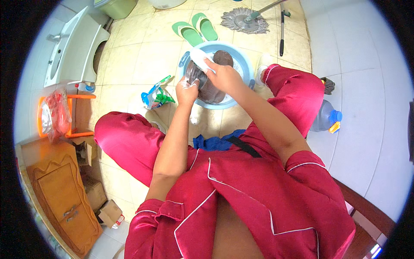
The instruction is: The person scrubs a pair of brown slippers using a brush and soapy water in a blue basin. The person scrubs the soles and upper parts of the slippers, repeatedly dipping them in the basin.
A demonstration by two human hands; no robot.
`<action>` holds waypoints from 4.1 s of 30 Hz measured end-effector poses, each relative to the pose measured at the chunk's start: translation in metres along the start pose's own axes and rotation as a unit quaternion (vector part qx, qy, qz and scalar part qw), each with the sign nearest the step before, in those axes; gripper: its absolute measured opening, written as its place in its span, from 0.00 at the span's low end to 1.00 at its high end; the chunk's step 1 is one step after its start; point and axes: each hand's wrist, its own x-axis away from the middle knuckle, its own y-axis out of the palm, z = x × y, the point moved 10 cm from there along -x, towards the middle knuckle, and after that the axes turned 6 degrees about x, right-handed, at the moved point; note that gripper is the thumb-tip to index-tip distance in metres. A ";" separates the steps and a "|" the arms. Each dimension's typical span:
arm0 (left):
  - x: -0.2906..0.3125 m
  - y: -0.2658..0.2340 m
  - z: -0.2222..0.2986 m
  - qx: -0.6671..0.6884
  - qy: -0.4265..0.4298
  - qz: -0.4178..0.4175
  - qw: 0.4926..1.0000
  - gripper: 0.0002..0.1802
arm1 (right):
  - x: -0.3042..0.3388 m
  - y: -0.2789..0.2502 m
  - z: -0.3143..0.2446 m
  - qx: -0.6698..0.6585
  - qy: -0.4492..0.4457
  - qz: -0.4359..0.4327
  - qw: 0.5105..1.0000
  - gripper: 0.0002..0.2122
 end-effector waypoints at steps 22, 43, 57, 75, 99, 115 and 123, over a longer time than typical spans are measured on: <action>0.005 0.014 -0.043 0.334 -0.237 0.054 0.911 0.11 | 0.013 0.027 -0.017 0.088 -0.041 -0.038 0.994 0.46; -0.001 -0.022 -0.008 -0.135 0.060 -0.133 0.980 0.16 | 0.006 0.021 -0.031 -0.126 -0.173 -0.006 0.977 0.21; 0.014 -0.012 0.001 -0.152 0.075 -0.132 0.977 0.18 | 0.028 0.064 0.093 -0.132 -0.062 -0.102 0.984 0.19; 0.019 -0.019 -0.017 -0.133 0.057 -0.136 0.980 0.17 | 0.044 0.080 0.080 -0.164 -0.099 -0.100 0.976 0.19; 0.033 0.004 -0.057 -0.262 0.043 -0.201 0.943 0.14 | 0.068 0.111 0.069 -0.107 0.048 -0.087 0.989 0.20; 0.041 0.010 -0.046 -0.284 0.035 -0.182 0.941 0.14 | 0.055 0.109 0.105 -0.067 0.158 -0.066 0.983 0.21; 0.037 0.000 -0.058 -0.248 0.016 -0.164 0.955 0.14 | 0.083 0.107 0.012 -0.151 0.077 -0.108 0.980 0.21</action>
